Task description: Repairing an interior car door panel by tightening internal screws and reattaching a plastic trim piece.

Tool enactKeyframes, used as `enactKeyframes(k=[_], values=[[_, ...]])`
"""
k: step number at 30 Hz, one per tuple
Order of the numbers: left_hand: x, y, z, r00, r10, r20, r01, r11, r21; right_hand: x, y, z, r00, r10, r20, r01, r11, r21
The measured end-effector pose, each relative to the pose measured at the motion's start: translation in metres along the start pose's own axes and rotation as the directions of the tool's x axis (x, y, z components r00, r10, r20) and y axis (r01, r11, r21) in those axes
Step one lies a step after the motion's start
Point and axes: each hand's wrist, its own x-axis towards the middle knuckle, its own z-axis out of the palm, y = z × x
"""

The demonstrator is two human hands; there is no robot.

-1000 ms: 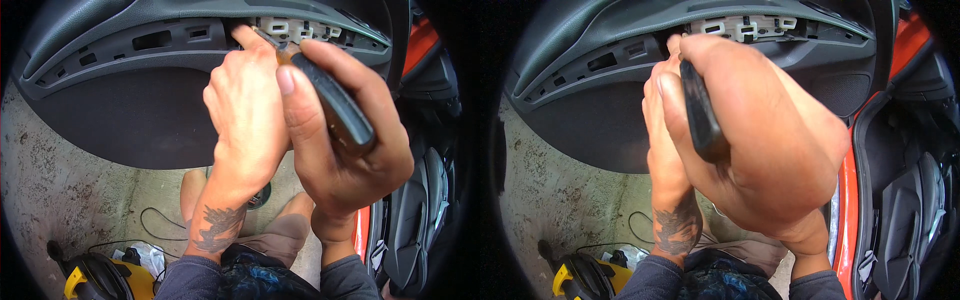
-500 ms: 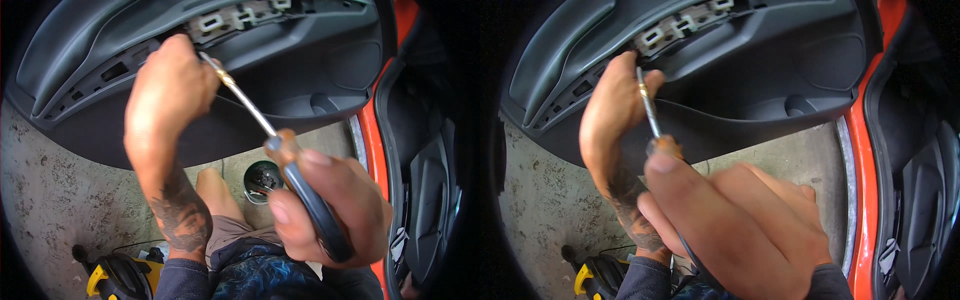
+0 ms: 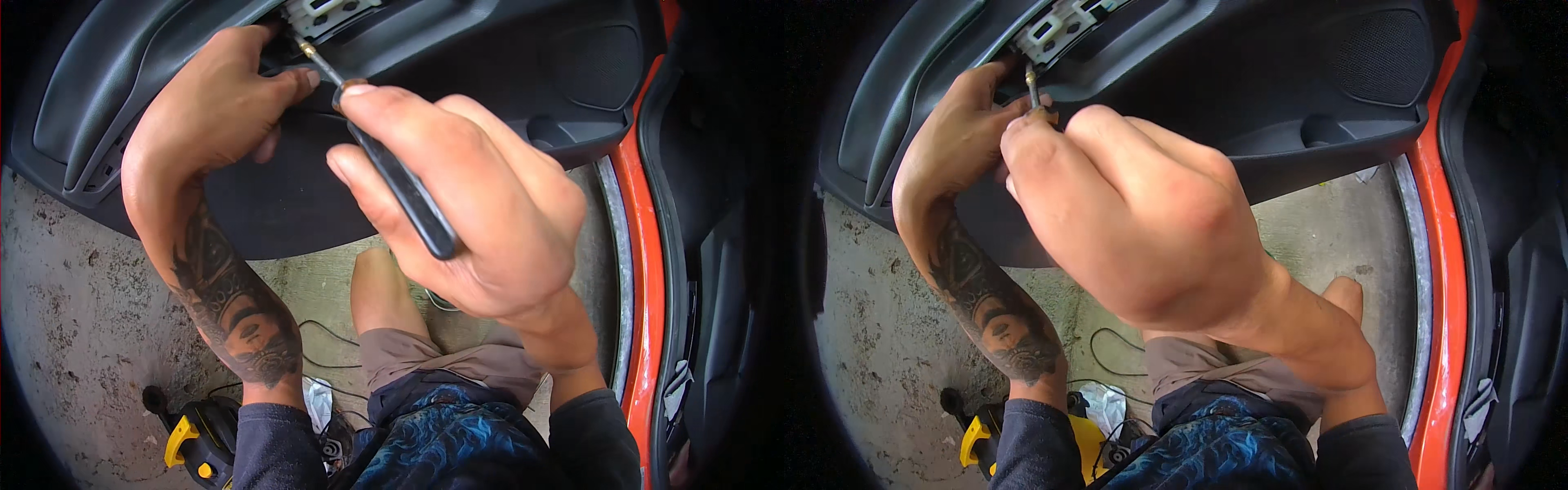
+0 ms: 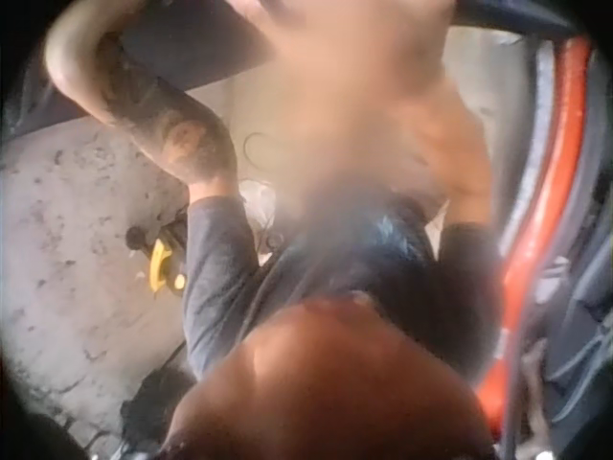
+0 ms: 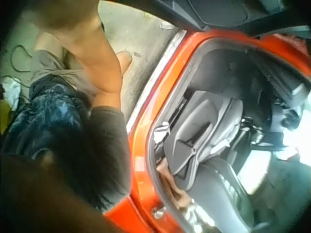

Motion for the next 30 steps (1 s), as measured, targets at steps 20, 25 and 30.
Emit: enactKeyframes(k=[20, 25, 30], values=[[-0.013, 0.013, 0.004, 0.992, 0.096, -0.080, -0.099, 0.995, -0.024, 0.010, -0.006, 0.023, 0.995, -0.098, 0.018, 0.100, 0.971, -0.217], [-0.015, 0.017, 0.008, 0.989, 0.105, -0.104, -0.103, 0.994, 0.028, 0.011, -0.016, 0.023, 0.997, -0.055, 0.048, 0.065, 0.972, -0.228], [-0.018, 0.019, 0.013, 0.981, 0.143, -0.134, -0.136, 0.989, 0.060, 0.015, -0.019, 0.029, 0.997, -0.055, 0.060, 0.070, 0.952, -0.299]])
